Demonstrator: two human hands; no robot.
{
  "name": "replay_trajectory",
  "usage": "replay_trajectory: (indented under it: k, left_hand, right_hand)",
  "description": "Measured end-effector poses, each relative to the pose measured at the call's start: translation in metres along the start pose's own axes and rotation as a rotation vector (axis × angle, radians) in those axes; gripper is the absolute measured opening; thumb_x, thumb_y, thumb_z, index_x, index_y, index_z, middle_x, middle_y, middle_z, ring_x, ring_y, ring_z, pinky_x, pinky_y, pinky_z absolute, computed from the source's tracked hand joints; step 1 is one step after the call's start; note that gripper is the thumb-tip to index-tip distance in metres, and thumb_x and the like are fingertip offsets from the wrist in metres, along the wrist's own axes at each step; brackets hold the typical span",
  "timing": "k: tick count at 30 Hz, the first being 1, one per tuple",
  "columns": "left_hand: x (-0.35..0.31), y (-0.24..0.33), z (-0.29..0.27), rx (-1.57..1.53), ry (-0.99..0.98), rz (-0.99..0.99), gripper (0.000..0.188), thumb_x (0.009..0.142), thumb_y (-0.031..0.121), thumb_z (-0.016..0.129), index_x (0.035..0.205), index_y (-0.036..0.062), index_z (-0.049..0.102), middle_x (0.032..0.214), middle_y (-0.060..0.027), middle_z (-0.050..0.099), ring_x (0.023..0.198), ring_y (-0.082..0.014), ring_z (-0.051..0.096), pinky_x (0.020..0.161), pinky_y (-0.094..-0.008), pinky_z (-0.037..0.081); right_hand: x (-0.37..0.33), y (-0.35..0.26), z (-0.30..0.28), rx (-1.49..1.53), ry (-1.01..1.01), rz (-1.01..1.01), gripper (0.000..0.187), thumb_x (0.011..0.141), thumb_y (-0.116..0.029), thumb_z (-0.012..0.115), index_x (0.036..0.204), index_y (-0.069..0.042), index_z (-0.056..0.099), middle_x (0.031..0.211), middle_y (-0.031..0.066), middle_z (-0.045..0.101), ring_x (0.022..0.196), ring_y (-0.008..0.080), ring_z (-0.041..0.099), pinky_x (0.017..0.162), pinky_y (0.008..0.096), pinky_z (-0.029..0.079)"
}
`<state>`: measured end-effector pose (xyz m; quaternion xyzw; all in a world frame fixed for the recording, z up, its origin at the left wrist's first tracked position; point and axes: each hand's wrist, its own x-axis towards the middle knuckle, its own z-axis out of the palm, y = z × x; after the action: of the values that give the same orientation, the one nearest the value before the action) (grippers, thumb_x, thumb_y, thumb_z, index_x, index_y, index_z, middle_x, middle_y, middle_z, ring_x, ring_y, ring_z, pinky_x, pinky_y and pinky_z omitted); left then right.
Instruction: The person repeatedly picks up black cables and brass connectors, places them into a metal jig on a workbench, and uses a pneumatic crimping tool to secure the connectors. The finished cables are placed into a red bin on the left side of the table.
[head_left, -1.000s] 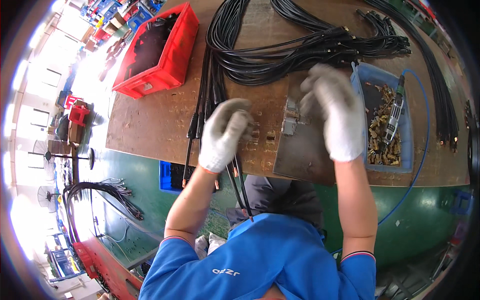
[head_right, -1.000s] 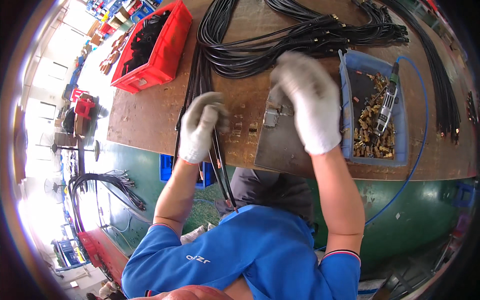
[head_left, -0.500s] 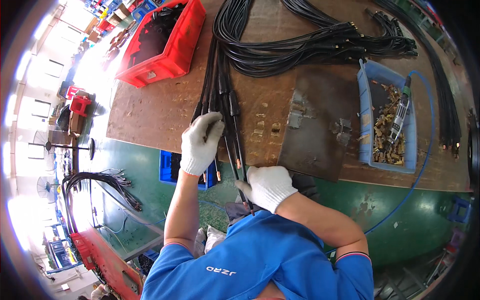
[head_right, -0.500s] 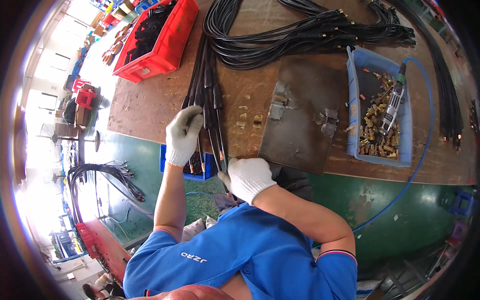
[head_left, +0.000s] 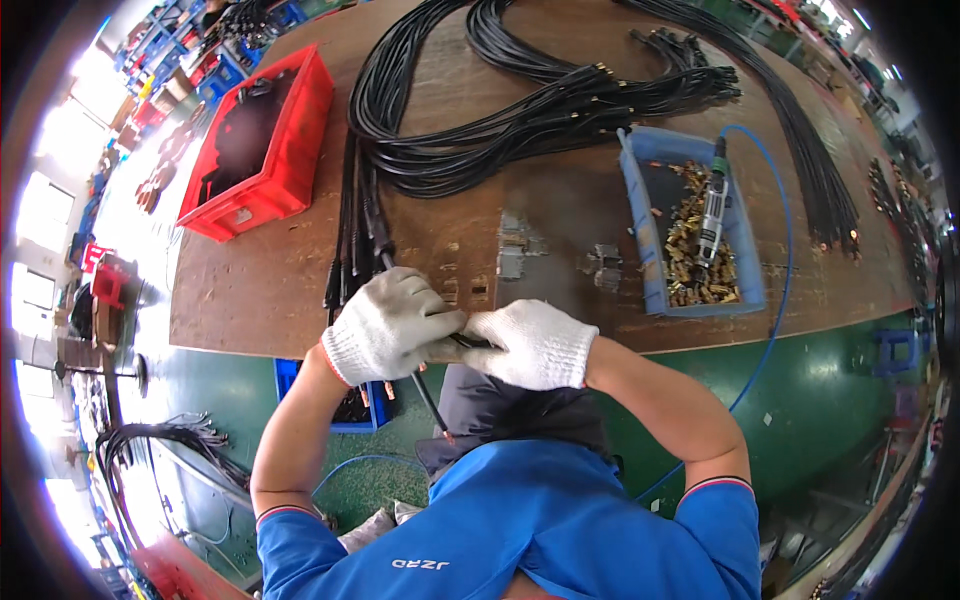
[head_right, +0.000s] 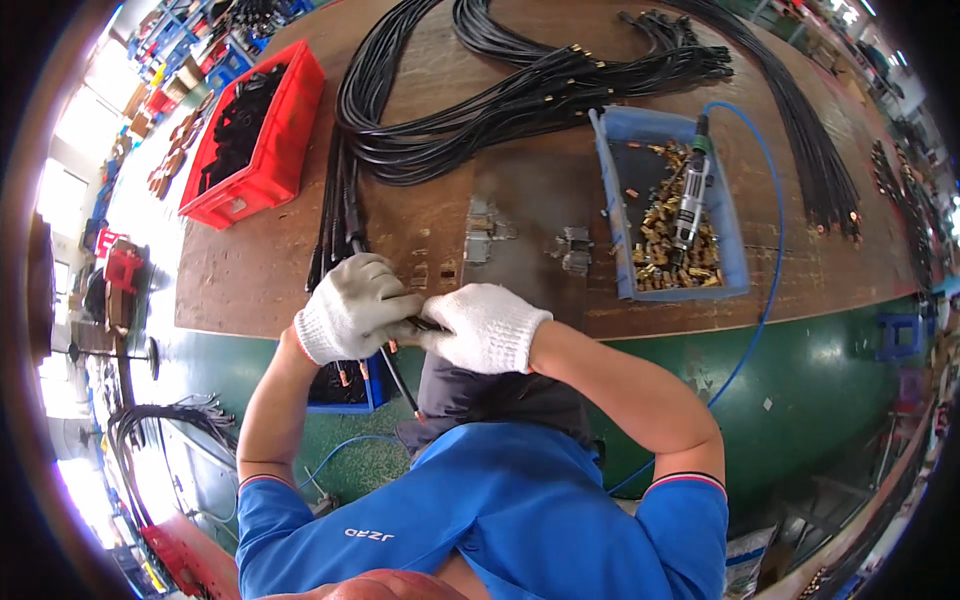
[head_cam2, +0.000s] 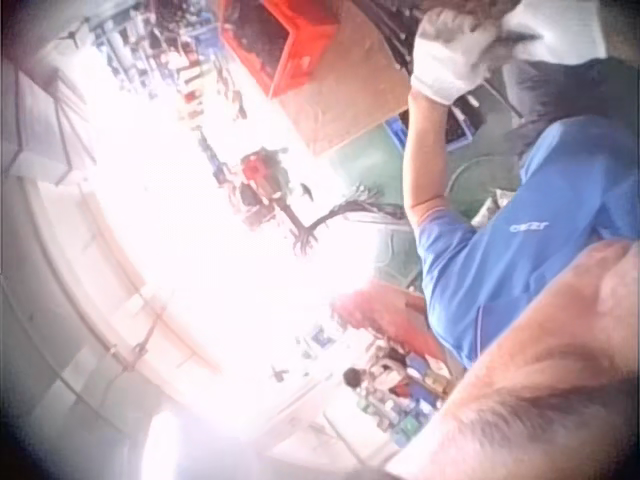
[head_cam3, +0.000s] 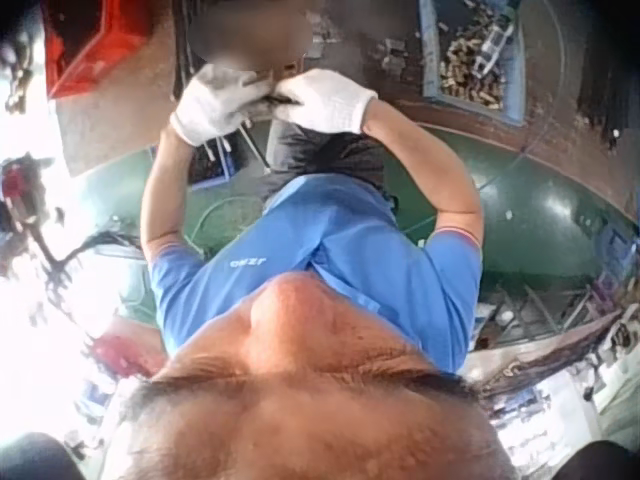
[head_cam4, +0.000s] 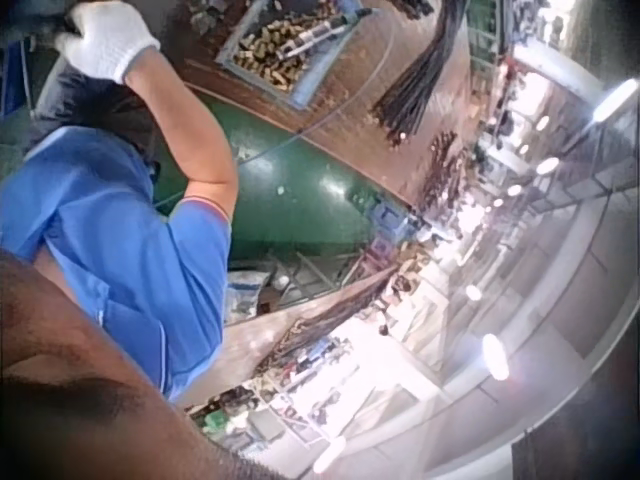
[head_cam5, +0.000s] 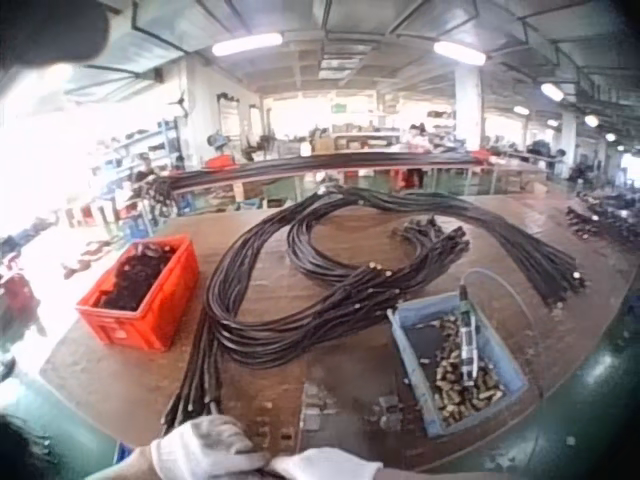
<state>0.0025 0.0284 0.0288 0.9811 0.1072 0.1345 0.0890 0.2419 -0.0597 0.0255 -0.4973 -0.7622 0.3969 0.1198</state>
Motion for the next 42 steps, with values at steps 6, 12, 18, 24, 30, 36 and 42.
replay_trajectory:
  k: [6,12,18,24,30,36,42]
  left_hand:
    - [-0.021,-0.018,-0.003,0.075,0.022,-0.134,0.035,0.075,0.018,0.082,0.11,0.0153,0.081,0.08,-0.0049,0.063,0.077,-0.0301,0.063,0.072,-0.0438,0.049]
    - [-0.042,-0.021,-0.008,0.1,0.022,-0.254,0.03,0.081,0.016,0.081,0.111,0.0158,0.081,0.077,-0.0072,0.062,0.079,-0.0324,0.063,0.073,-0.0456,0.048]
    - [-0.011,-0.003,-0.001,-0.044,-0.016,-0.336,0.028,0.087,0.017,0.078,0.114,0.0115,0.08,0.08,-0.0102,0.068,0.083,-0.0342,0.066,0.08,-0.0456,0.05]
    - [0.038,0.017,0.028,-0.193,-0.131,-0.346,0.023,0.096,0.015,0.071,0.116,0.0062,0.072,0.094,-0.0192,0.073,0.092,-0.0421,0.072,0.082,-0.051,0.056]
    - [0.036,0.005,0.034,-0.35,-0.089,-0.469,0.023,0.102,0.017,0.069,0.117,-0.0002,0.071,0.099,-0.0233,0.071,0.095,-0.0452,0.07,0.081,-0.0487,0.055]
    - [0.053,0.012,0.042,-0.406,-0.035,-0.474,0.031,0.103,0.019,0.066,0.132,0.0079,0.071,0.105,-0.0238,0.074,0.099,-0.0448,0.072,0.084,-0.0483,0.057]
    - [0.053,0.015,0.042,-0.405,-0.041,-0.499,0.039,0.103,0.016,0.066,0.141,0.0101,0.068,0.11,-0.0233,0.074,0.103,-0.0434,0.073,0.088,-0.0469,0.058]
  right_hand:
    - [-0.007,0.037,-0.003,-0.292,0.167,-0.126,0.03,0.103,-0.035,0.064,0.105,-0.006,0.072,0.091,0.0193,0.077,0.089,0.0404,0.076,0.077,0.0538,0.06]
    - [-0.012,0.056,-0.003,-0.497,0.282,-0.19,0.03,0.101,-0.035,0.068,0.091,-0.007,0.073,0.079,0.0158,0.076,0.076,0.0364,0.077,0.066,0.0501,0.059]
    - [-0.003,0.071,0.005,-0.564,0.39,-0.256,0.026,0.098,-0.035,0.07,0.087,-0.012,0.071,0.075,0.008,0.073,0.07,0.0309,0.076,0.061,0.046,0.058]
    - [-0.008,0.066,-0.004,-0.686,0.449,-0.35,0.012,0.087,-0.023,0.069,0.084,-0.012,0.071,0.071,0.0063,0.069,0.065,0.028,0.075,0.056,0.0436,0.057]
    - [-0.088,0.107,-0.104,-0.889,0.469,0.084,0.022,0.099,-0.031,0.063,0.105,-0.02,0.081,0.095,0.0067,0.079,0.091,0.0271,0.078,0.077,0.042,0.063]
    - [-0.111,0.133,-0.132,-0.707,0.235,0.602,0.025,0.095,-0.022,0.064,0.115,-0.011,0.074,0.103,0.0207,0.078,0.098,0.0422,0.076,0.087,0.0533,0.06]
    - [-0.082,0.152,-0.115,-0.895,0.167,0.586,0.018,0.091,-0.01,0.064,0.104,-0.004,0.074,0.098,0.0221,0.079,0.095,0.0407,0.078,0.083,0.0536,0.062]
